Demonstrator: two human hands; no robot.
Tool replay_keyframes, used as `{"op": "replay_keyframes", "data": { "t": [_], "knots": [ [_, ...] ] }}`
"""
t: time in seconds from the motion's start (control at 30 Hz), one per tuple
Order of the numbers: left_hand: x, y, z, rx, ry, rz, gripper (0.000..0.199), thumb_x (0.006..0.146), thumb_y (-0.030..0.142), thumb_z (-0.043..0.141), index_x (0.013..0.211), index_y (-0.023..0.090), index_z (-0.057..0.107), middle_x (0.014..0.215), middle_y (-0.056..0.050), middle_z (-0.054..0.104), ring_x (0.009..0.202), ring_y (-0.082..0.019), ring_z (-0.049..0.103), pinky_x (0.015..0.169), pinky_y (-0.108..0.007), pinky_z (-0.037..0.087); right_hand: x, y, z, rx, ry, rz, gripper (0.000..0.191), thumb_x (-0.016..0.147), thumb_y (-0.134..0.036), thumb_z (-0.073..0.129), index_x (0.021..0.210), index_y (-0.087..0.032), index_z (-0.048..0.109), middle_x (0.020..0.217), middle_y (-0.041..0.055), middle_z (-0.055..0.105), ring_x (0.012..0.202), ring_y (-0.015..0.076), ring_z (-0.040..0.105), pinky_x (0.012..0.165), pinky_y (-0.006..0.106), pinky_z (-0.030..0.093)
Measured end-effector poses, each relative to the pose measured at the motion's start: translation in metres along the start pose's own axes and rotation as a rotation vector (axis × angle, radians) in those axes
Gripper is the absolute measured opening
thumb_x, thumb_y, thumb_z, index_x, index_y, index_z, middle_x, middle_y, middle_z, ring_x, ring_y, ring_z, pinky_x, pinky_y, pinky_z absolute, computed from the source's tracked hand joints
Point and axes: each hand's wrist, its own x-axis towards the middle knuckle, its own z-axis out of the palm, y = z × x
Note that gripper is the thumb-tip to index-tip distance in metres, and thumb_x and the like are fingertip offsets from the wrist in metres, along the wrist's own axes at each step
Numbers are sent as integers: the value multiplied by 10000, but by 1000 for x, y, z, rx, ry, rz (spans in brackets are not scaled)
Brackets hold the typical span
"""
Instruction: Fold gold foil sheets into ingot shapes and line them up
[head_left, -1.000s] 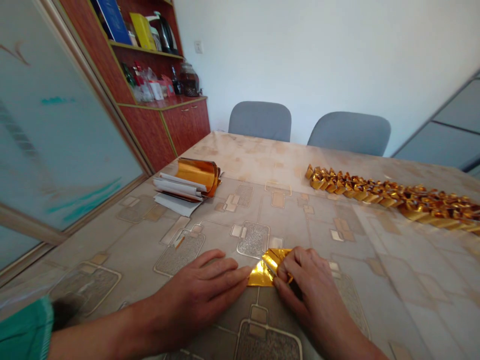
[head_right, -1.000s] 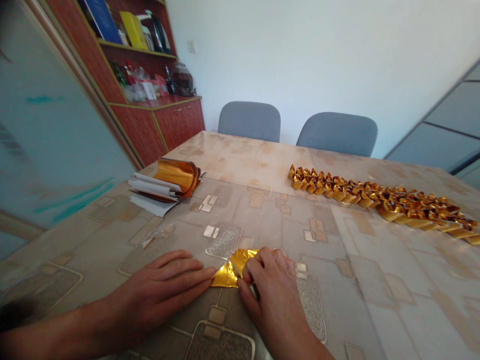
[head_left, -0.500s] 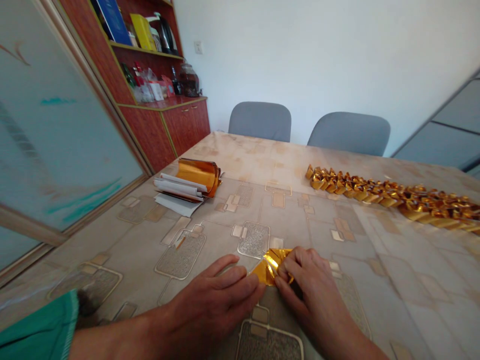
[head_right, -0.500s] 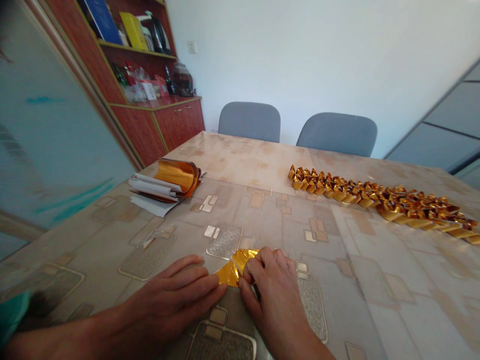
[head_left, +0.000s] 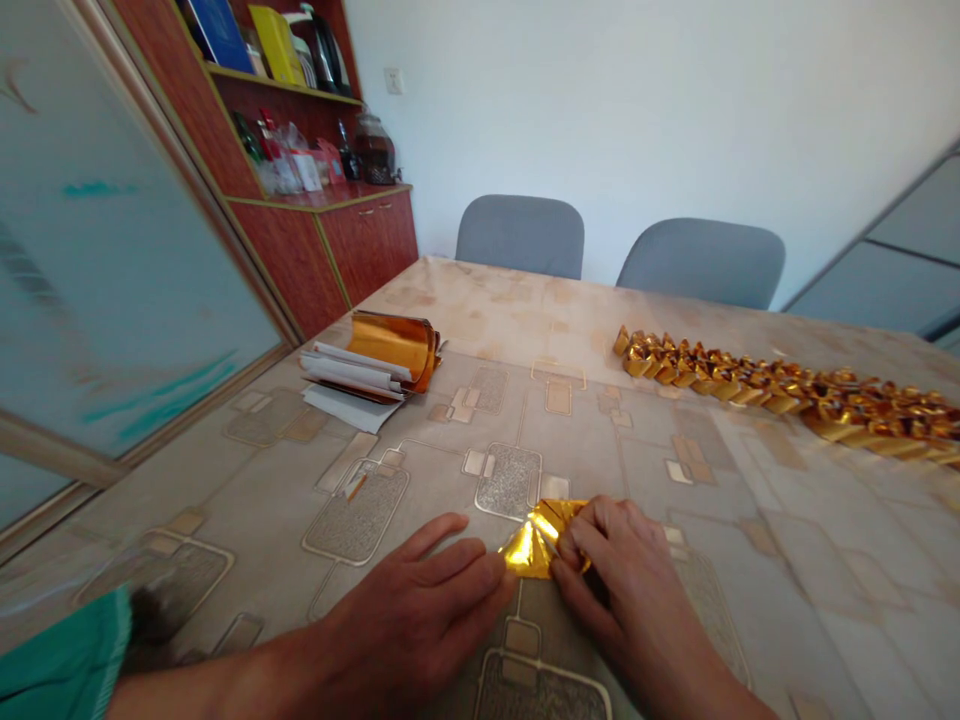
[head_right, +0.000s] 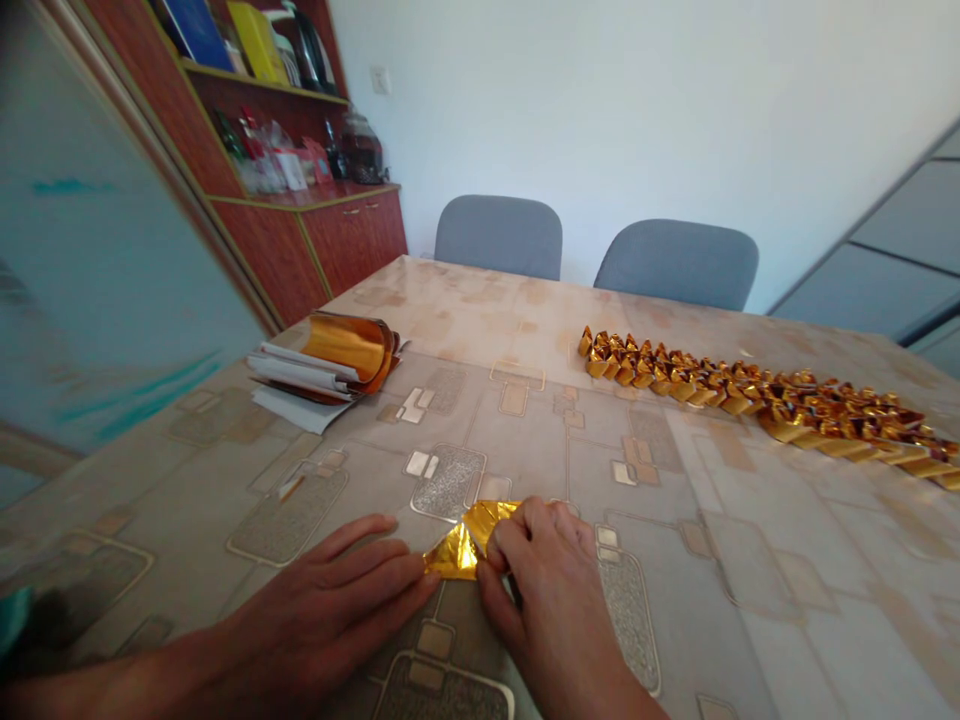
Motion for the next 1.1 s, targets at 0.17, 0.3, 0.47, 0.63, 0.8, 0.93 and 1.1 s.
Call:
{"op": "replay_keyframes", "data": {
  "t": [0.17,0.3,0.47,0.63,0.8,0.93,1.1],
  "knots": [
    [-2,2,1,-11,72,-32,329,994,127,349,1254,124,551,1062,-86,659,932,-209,572,1068,-416,374,0,1,-1,-6,-22,9,114,875,-190,589,779,-221,537,809,26,564,772,234,516,679,344,340],
    [2,5,0,-24,82,-47,277,995,128,363,1146,126,595,955,-68,629,859,-203,541,1015,-425,396,0,1,-2,-19,-28,1,99,890,-175,569,813,-219,524,818,25,564,776,237,522,686,352,354],
    [24,7,4,19,103,-19,230,993,116,387,965,128,615,869,-44,588,822,-188,519,1030,-440,372,0,2,0,-65,-18,-15,129,855,-150,617,833,-220,510,827,23,564,775,237,521,686,358,365],
    [36,7,10,48,25,61,230,997,139,396,1093,98,601,898,-63,601,820,-204,524,832,-358,465,0,3,-2,-59,-33,-5,156,845,-158,657,832,-220,514,821,17,575,778,236,535,688,365,389],
    [27,7,10,18,23,30,234,994,140,389,1122,104,582,950,-83,618,840,-209,534,811,-349,484,0,7,-5,-46,-74,-23,264,829,-157,700,1055,-213,575,947,53,627,862,257,572,750,402,445],
    [35,2,8,-29,23,1,201,988,135,402,992,137,602,947,-75,627,835,-194,557,764,-310,501,-1,11,0,-109,-82,-34,399,844,-157,685,1218,-251,583,994,68,634,892,276,576,751,417,456],
    [49,-10,13,-38,59,57,196,991,155,400,1006,145,595,1068,-97,644,953,-195,596,805,-306,516,-1,12,1,-189,-91,-67,438,870,-185,657,1297,-240,577,973,84,625,859,269,577,707,387,456]
  ]
}}
